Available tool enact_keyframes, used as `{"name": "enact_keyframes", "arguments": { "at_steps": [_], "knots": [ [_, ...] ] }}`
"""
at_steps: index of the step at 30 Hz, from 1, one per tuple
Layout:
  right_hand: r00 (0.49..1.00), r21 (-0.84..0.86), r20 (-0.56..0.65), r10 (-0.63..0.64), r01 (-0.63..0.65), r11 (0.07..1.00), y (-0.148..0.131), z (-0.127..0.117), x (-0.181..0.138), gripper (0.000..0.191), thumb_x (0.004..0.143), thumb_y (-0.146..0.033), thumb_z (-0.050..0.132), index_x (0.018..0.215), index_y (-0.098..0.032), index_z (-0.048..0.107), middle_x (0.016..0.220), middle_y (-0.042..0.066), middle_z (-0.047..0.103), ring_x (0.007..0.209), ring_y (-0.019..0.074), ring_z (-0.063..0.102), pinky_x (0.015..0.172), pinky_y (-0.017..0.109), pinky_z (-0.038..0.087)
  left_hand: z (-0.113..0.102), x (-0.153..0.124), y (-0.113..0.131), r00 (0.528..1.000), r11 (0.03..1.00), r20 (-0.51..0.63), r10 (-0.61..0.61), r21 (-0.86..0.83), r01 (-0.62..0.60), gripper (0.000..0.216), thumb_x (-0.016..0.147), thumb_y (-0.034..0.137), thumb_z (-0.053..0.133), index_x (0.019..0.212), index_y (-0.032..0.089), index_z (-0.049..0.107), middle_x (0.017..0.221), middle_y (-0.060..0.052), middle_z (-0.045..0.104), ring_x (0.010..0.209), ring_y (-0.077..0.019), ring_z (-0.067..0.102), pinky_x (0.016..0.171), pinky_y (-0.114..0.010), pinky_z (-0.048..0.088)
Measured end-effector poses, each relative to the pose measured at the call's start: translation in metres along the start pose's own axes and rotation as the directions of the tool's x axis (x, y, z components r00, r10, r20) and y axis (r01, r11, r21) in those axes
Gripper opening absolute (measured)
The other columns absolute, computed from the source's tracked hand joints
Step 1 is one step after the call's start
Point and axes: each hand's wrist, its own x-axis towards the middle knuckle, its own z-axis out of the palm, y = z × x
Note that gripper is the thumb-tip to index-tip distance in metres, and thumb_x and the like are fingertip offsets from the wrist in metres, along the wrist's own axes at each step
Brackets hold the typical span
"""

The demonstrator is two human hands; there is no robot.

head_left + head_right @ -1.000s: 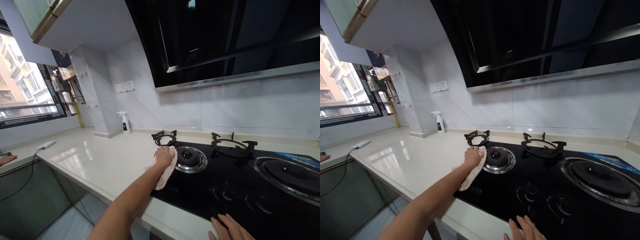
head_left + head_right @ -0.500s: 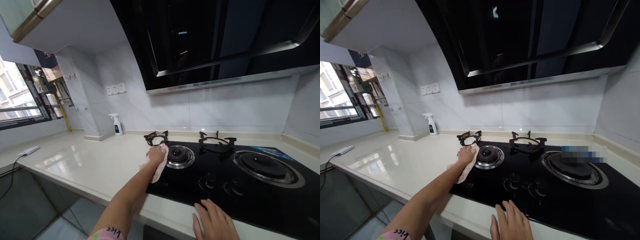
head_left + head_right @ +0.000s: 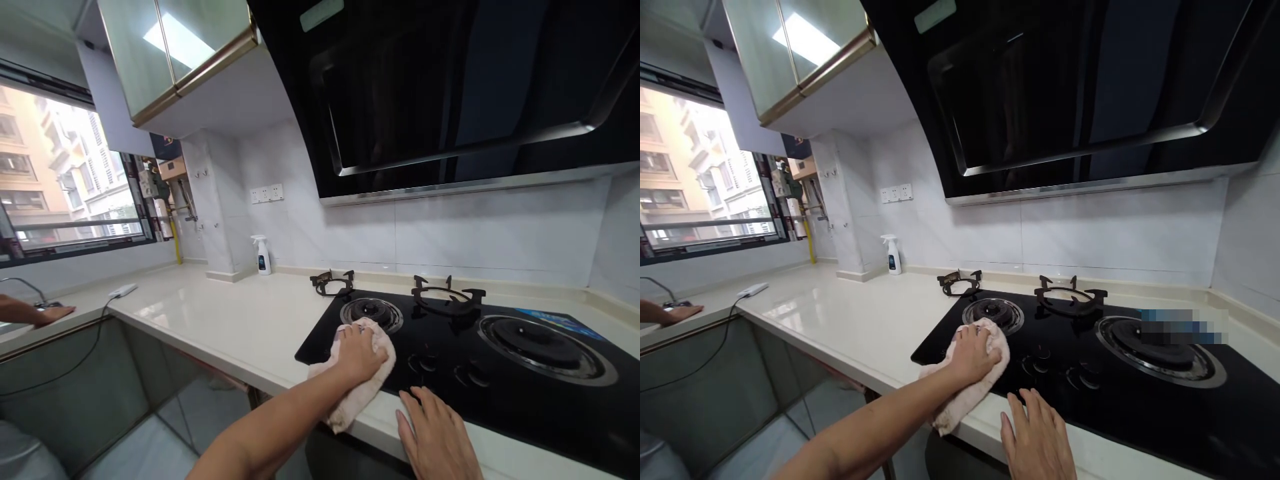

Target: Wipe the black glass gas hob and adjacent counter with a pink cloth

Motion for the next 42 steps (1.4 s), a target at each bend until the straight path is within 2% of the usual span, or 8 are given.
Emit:
{"name": "enact_keyframes", "arguments": {
  "at_steps": [5,10,16,20,27,31,34,42],
  "knots": [
    [1.0,0.025,-0.024,0.021,-0.02,0.999,-0.002,-0.003,0.003,0.029,0.1,-0.031,0.046,0.116,-0.016,0.065,0.115,0.013,0.069,0.105,0.028,0.064,0.091,0.043,0.046,0.007,0.006,0.049,0.99,0.981,0.035,0.137,-0.144,-0.13,0.06,0.083,0.058,0.054,0.128,0.02,0.061,0.13,-0.019,0.056,0.12,-0.0379,0.05,0.106,-0.053,0.036],
    [0.997,0.081,0.005,0.073,-0.074,0.994,-0.006,-0.006,0.006,0.032,0.103,-0.033,0.04,0.118,-0.016,0.063,0.118,0.014,0.067,0.107,0.0265,0.064,0.091,0.041,0.047,0.006,0.017,0.052,0.98,0.964,0.094,0.173,-0.222,-0.149,0.065,0.078,0.061,0.061,0.129,0.021,0.062,0.132,-0.018,0.056,0.125,-0.0388,0.048,0.108,-0.054,0.036],
    [0.996,0.149,0.068,0.052,-0.062,0.987,0.008,0.008,-0.006,0.03,0.1,-0.041,0.05,0.12,-0.023,0.064,0.119,0.008,0.069,0.106,0.0242,0.065,0.09,0.038,0.05,-0.016,0.024,-0.011,0.947,0.873,0.166,0.274,-0.457,-0.172,0.07,0.08,0.062,0.065,0.142,0.03,0.054,0.142,-0.01,0.052,0.13,-0.0289,0.052,0.113,-0.044,0.039],
    [0.944,0.253,0.26,0.204,-0.271,0.929,0.015,0.015,-0.008,0.04,0.099,-0.052,0.047,0.125,-0.026,0.063,0.126,0.01,0.065,0.115,0.0257,0.062,0.092,0.04,0.052,-0.038,0.029,-0.087,0.999,0.942,0.046,-0.02,-0.335,0.034,0.049,0.092,0.05,0.056,0.136,0.03,0.059,0.138,-0.006,0.057,0.128,-0.0225,0.054,0.11,-0.034,0.042],
    [0.869,0.313,0.37,0.329,-0.45,0.836,-0.028,0.036,0.035,0.06,0.099,-0.058,0.032,0.144,-0.023,0.05,0.155,0.013,0.041,0.147,0.0326,0.032,0.117,0.055,0.031,-0.037,0.026,-0.2,0.957,0.943,0.121,-0.265,-0.173,0.283,0.042,0.094,0.049,0.049,0.125,0.026,0.066,0.128,-0.012,0.064,0.122,-0.0297,0.058,0.103,-0.042,0.045],
    [0.709,0.124,0.588,0.39,-0.555,0.823,-0.043,0.067,0.066,0.069,0.098,-0.06,0.025,0.152,-0.021,0.04,0.16,0.011,0.037,0.152,0.0305,0.025,0.121,0.053,0.025,-0.022,0.029,-0.216,0.957,0.952,0.132,-0.259,-0.133,0.276,0.041,0.092,0.051,0.049,0.117,0.028,0.071,0.126,-0.011,0.066,0.124,-0.0315,0.056,0.103,-0.043,0.043],
    [0.611,-0.051,0.613,0.501,-0.603,0.796,-0.039,0.093,0.084,0.075,0.095,-0.06,0.029,0.156,-0.016,0.034,0.162,0.016,0.032,0.151,0.0351,0.024,0.119,0.055,0.027,-0.017,0.037,-0.219,0.962,0.959,0.132,-0.237,-0.125,0.254,0.044,0.092,0.054,0.047,0.116,0.029,0.073,0.128,-0.011,0.066,0.126,-0.0327,0.054,0.103,-0.045,0.042],
    [0.626,-0.174,0.565,0.537,-0.546,0.819,0.015,0.145,0.114,0.064,0.09,-0.03,0.041,0.15,-0.006,0.04,0.157,0.021,0.037,0.148,0.0338,0.031,0.118,0.047,0.028,-0.003,0.062,-0.225,0.975,0.973,0.088,-0.202,-0.099,0.21,0.043,0.095,0.05,0.044,0.116,0.025,0.072,0.127,-0.013,0.063,0.125,-0.0317,0.051,0.104,-0.045,0.038]
  ]
}}
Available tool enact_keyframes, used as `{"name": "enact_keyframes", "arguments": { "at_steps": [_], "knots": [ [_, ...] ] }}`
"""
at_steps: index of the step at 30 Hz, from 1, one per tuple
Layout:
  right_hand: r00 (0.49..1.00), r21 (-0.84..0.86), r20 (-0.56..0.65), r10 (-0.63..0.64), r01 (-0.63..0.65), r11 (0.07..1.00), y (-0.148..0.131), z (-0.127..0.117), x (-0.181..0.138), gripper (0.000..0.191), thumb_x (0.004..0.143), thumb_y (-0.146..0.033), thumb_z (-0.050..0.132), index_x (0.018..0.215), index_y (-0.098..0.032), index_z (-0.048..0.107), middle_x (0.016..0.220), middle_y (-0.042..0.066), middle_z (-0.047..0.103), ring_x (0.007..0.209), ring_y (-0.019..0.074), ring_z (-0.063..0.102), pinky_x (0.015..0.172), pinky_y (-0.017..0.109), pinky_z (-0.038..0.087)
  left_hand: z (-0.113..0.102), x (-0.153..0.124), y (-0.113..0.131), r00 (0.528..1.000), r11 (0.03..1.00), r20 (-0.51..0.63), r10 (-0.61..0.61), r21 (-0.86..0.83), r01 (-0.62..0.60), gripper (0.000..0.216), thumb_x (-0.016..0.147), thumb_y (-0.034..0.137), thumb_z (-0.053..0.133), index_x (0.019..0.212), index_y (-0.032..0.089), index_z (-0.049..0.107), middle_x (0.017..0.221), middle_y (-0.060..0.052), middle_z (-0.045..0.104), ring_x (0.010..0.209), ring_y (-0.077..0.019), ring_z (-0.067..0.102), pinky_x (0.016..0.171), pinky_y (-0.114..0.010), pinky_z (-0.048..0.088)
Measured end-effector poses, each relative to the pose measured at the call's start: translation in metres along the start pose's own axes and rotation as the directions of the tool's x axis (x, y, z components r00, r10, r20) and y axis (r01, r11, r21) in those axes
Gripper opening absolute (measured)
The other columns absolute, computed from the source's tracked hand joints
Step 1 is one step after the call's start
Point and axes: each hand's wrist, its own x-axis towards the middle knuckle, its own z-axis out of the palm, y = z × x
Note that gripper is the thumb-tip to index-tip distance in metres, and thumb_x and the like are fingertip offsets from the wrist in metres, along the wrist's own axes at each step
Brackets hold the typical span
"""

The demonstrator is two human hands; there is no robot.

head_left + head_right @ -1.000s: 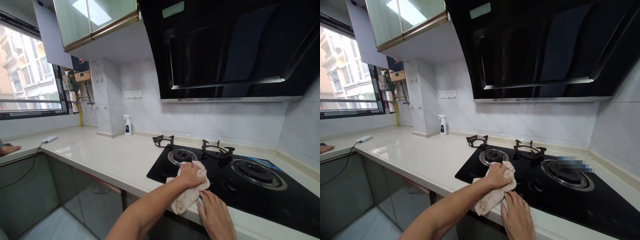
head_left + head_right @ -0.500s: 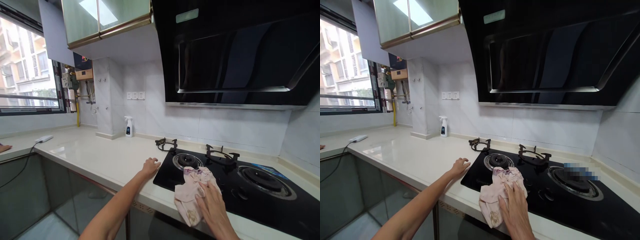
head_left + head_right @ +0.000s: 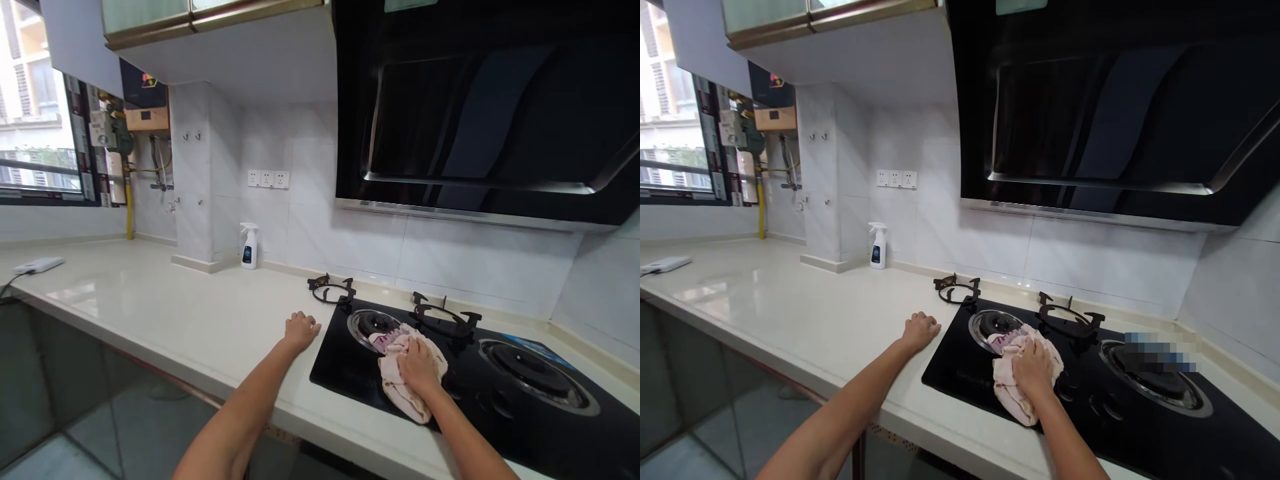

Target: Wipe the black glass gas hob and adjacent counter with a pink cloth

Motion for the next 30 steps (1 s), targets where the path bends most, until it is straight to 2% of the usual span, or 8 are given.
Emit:
{"name": "enact_keyframes", "arguments": {
  "at_steps": [3,6,9,13,15,19,25,30],
  "knots": [
    [1.0,-0.034,-0.001,-0.017,0.017,0.999,0.015,0.003,0.029,0.06,0.09,-0.022,0.04,0.148,-0.01,0.045,0.154,0.017,0.044,0.147,0.0285,0.034,0.119,0.041,0.028,0.01,0.0,-0.002,0.998,0.999,-0.045,0.045,0.02,-0.044,0.043,0.095,0.049,0.046,0.12,0.023,0.069,0.127,-0.014,0.061,0.125,-0.0317,0.049,0.105,-0.046,0.036],
    [1.0,-0.056,0.007,0.01,-0.01,0.998,0.023,0.011,0.055,0.061,0.09,-0.017,0.035,0.151,-0.014,0.043,0.157,0.014,0.041,0.148,0.0258,0.034,0.119,0.04,0.028,0.018,0.0,-0.005,0.994,0.995,-0.062,0.087,0.047,-0.084,0.043,0.096,0.05,0.046,0.122,0.022,0.067,0.127,-0.015,0.06,0.124,-0.0314,0.049,0.104,-0.046,0.036],
    [0.998,-0.07,0.018,0.055,-0.054,0.996,0.024,0.021,0.077,0.062,0.093,-0.019,0.033,0.155,-0.017,0.037,0.161,0.013,0.034,0.149,0.0278,0.032,0.118,0.044,0.029,0.023,0.001,-0.007,0.991,0.99,-0.045,0.127,0.062,-0.125,0.044,0.097,0.049,0.043,0.126,0.024,0.064,0.138,-0.014,0.056,0.129,-0.0308,0.048,0.107,-0.049,0.035],
    [0.996,-0.081,0.058,0.065,-0.061,0.995,0.023,0.026,0.096,0.068,0.092,-0.023,0.039,0.159,-0.026,0.028,0.164,0.01,0.029,0.148,0.0296,0.034,0.117,0.048,0.031,0.023,0.003,-0.008,0.99,0.989,0.007,0.138,0.053,-0.139,0.045,0.099,0.05,0.04,0.132,0.026,0.058,0.146,-0.012,0.052,0.136,-0.0297,0.044,0.113,-0.053,0.029],
    [0.995,-0.086,0.072,0.062,-0.056,0.995,0.021,0.022,0.099,0.066,0.092,-0.023,0.039,0.158,-0.032,0.032,0.164,0.007,0.03,0.146,0.03,0.037,0.115,0.05,0.033,0.022,0.004,-0.008,0.991,0.99,0.025,0.135,0.042,-0.136,0.045,0.099,0.05,0.039,0.133,0.026,0.058,0.148,-0.011,0.051,0.138,-0.0294,0.043,0.114,-0.053,0.029],
    [0.995,-0.101,0.067,0.075,-0.068,0.993,0.013,0.007,0.084,0.056,0.094,-0.025,0.038,0.148,-0.036,0.048,0.162,0.004,0.034,0.142,0.0321,0.041,0.113,0.051,0.035,0.016,0.003,-0.008,0.991,0.992,0.041,0.127,0.017,-0.128,0.043,0.099,0.049,0.04,0.13,0.027,0.06,0.145,-0.01,0.055,0.137,-0.0284,0.045,0.113,-0.051,0.032],
    [0.997,-0.115,0.052,0.064,-0.057,0.992,-0.005,-0.013,0.027,0.051,0.098,-0.021,0.031,0.145,-0.021,0.05,0.151,0.018,0.04,0.134,0.0371,0.047,0.109,0.055,0.035,0.015,0.005,-0.007,0.991,0.993,0.057,0.119,0.002,-0.119,0.044,0.098,0.05,0.04,0.13,0.027,0.06,0.143,-0.01,0.056,0.136,-0.0293,0.045,0.112,-0.051,0.031],
    [0.997,-0.073,0.07,-0.018,0.023,0.997,-0.03,-0.03,-0.031,0.05,0.099,-0.046,0.041,0.139,-0.019,0.053,0.149,0.022,0.037,0.131,0.0429,0.044,0.107,0.059,0.033,0.02,0.009,-0.009,0.991,0.993,0.063,0.117,-0.003,-0.117,0.046,0.098,0.051,0.04,0.132,0.027,0.059,0.146,-0.011,0.054,0.137,-0.0296,0.043,0.113,-0.05,0.029]
  ]
}}
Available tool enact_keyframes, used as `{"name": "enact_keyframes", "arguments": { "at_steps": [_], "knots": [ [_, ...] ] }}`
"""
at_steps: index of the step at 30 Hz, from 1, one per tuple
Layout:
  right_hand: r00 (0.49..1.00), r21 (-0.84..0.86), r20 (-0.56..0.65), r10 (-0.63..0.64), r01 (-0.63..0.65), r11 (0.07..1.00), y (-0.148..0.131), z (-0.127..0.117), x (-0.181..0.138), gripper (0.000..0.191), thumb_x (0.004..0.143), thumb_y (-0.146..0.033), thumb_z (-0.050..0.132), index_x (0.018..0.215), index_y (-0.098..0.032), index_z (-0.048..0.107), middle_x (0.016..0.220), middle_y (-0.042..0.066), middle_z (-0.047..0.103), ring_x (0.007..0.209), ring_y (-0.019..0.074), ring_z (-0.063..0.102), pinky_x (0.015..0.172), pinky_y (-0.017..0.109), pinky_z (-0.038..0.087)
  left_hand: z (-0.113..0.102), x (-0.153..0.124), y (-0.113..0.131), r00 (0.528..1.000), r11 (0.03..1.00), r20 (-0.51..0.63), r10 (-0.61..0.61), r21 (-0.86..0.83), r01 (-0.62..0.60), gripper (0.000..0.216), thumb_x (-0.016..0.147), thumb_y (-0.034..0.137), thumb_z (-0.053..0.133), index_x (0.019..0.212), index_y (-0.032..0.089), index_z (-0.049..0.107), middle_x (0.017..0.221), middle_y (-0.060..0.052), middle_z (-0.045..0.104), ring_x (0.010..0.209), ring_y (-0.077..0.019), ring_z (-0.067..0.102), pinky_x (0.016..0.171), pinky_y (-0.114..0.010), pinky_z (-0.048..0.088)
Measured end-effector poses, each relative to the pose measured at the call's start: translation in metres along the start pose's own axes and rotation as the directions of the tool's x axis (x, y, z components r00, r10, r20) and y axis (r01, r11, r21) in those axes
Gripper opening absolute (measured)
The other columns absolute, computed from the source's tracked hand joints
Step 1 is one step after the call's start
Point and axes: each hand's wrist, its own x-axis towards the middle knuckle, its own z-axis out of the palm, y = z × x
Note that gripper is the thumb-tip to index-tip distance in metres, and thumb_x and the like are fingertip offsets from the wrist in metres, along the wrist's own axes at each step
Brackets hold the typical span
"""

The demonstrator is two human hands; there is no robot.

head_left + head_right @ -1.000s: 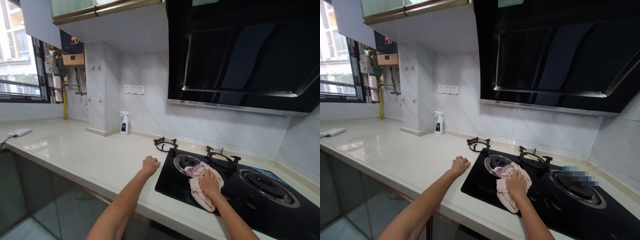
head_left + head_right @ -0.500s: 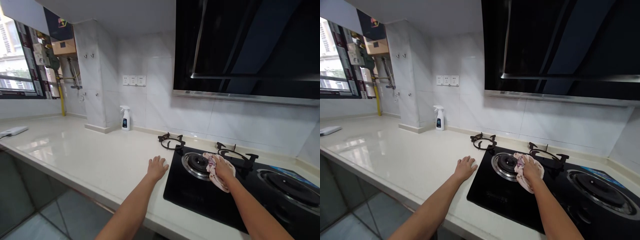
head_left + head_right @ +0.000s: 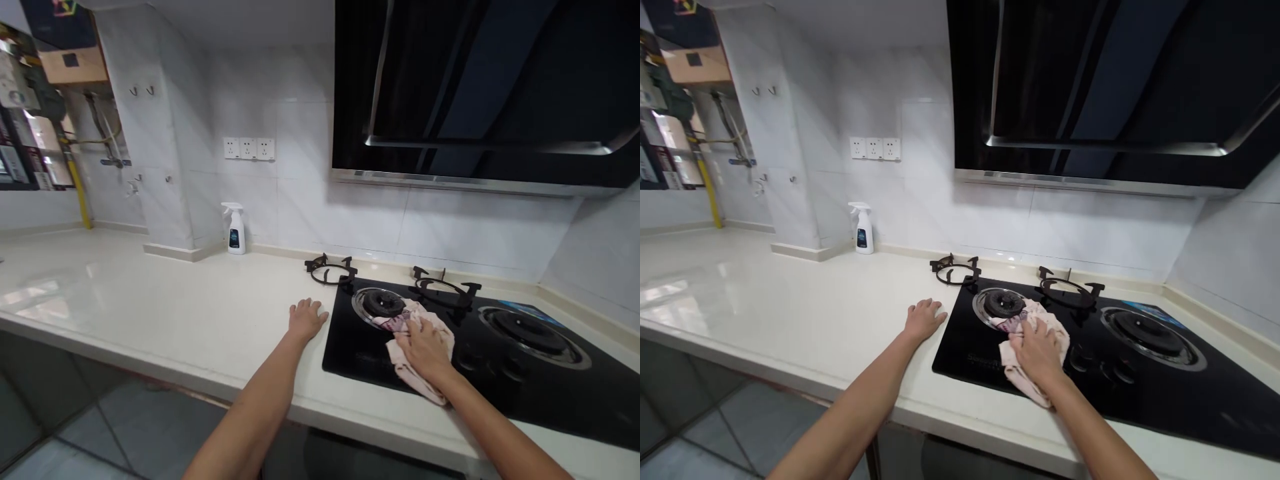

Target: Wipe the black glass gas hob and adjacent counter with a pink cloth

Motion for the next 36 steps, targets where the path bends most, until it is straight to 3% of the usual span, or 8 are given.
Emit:
{"name": "enact_keyframes", "arguments": {
  "at_steps": [5,10,13,17,25,29,33,36],
  "knots": [
    [0.984,0.106,0.001,-0.177,0.176,0.979,-0.051,-0.016,-0.047,0.048,0.093,-0.061,0.051,0.129,-0.029,0.059,0.144,0.012,0.042,0.128,0.0358,0.044,0.106,0.052,0.036,-0.001,0.001,-0.001,1.0,1.0,-0.011,0.01,0.003,-0.01,0.044,0.097,0.051,0.043,0.13,0.029,0.061,0.145,-0.009,0.056,0.136,-0.0289,0.044,0.112,-0.049,0.029],
    [0.899,0.325,-0.069,-0.433,0.431,0.842,-0.108,-0.027,-0.063,0.038,0.089,-0.051,0.062,0.115,-0.023,0.06,0.13,0.012,0.048,0.119,0.0325,0.044,0.103,0.053,0.038,-0.005,0.0,-0.003,0.999,0.999,-0.022,0.03,0.017,-0.03,0.042,0.096,0.046,0.044,0.13,0.029,0.061,0.145,-0.008,0.057,0.136,-0.0272,0.045,0.111,-0.048,0.031],
    [0.869,0.352,-0.081,-0.489,0.483,0.801,-0.115,-0.031,-0.061,0.033,0.086,-0.046,0.065,0.106,-0.02,0.059,0.122,0.01,0.051,0.112,0.0284,0.047,0.102,0.048,0.04,-0.006,0.001,-0.005,0.999,0.999,-0.013,0.031,0.026,-0.03,0.042,0.096,0.042,0.044,0.132,0.028,0.06,0.15,-0.01,0.053,0.139,-0.0267,0.044,0.112,-0.048,0.03],
    [0.873,0.373,-0.081,-0.48,0.474,0.798,-0.072,-0.038,-0.057,0.028,0.086,-0.041,0.064,0.103,-0.02,0.058,0.115,0.008,0.055,0.108,0.0263,0.049,0.101,0.045,0.042,-0.007,0.003,-0.006,1.0,1.0,0.006,0.018,0.021,-0.019,0.044,0.096,0.048,0.044,0.132,0.029,0.06,0.152,-0.009,0.052,0.142,-0.0261,0.042,0.114,-0.048,0.03],
    [0.969,0.396,-0.024,-0.246,0.235,0.888,0.08,-0.058,-0.092,0.035,0.091,-0.049,0.051,0.114,-0.023,0.059,0.132,0.011,0.055,0.121,0.0276,0.05,0.107,0.042,0.04,-0.012,0.002,-0.003,1.0,1.0,0.022,0.002,0.003,-0.002,0.045,0.096,0.05,0.044,0.132,0.029,0.061,0.153,-0.009,0.051,0.143,-0.0271,0.041,0.115,-0.048,0.028],
    [0.979,0.4,-0.02,-0.202,0.193,0.896,0.118,-0.061,-0.116,0.032,0.091,-0.052,0.051,0.109,-0.026,0.061,0.126,0.008,0.059,0.118,0.0266,0.054,0.102,0.039,0.045,-0.01,0.002,-0.004,1.0,1.0,0.013,-0.006,0.011,0.006,0.046,0.096,0.051,0.044,0.132,0.029,0.061,0.153,-0.009,0.051,0.143,-0.0273,0.041,0.116,-0.047,0.028],
    [0.981,0.296,-0.145,-0.132,0.17,0.94,0.152,-0.052,-0.127,0.037,0.09,-0.057,0.052,0.107,-0.026,0.062,0.124,0.011,0.061,0.118,0.0301,0.055,0.104,0.044,0.043,-0.008,0.004,-0.005,1.0,1.0,0.015,-0.009,-0.001,0.009,0.046,0.096,0.051,0.045,0.132,0.028,0.061,0.153,-0.008,0.051,0.144,-0.0267,0.041,0.117,-0.047,0.027],
    [0.979,0.272,-0.202,-0.011,0.067,0.96,0.188,-0.047,-0.125,0.044,0.086,-0.059,0.051,0.11,-0.024,0.059,0.119,0.015,0.063,0.113,0.0331,0.057,0.1,0.048,0.045,-0.007,0.005,-0.006,1.0,1.0,0.014,-0.004,0.0,0.004,0.045,0.096,0.051,0.045,0.132,0.029,0.061,0.153,-0.008,0.051,0.144,-0.0273,0.041,0.116,-0.047,0.028]
  ]
}}
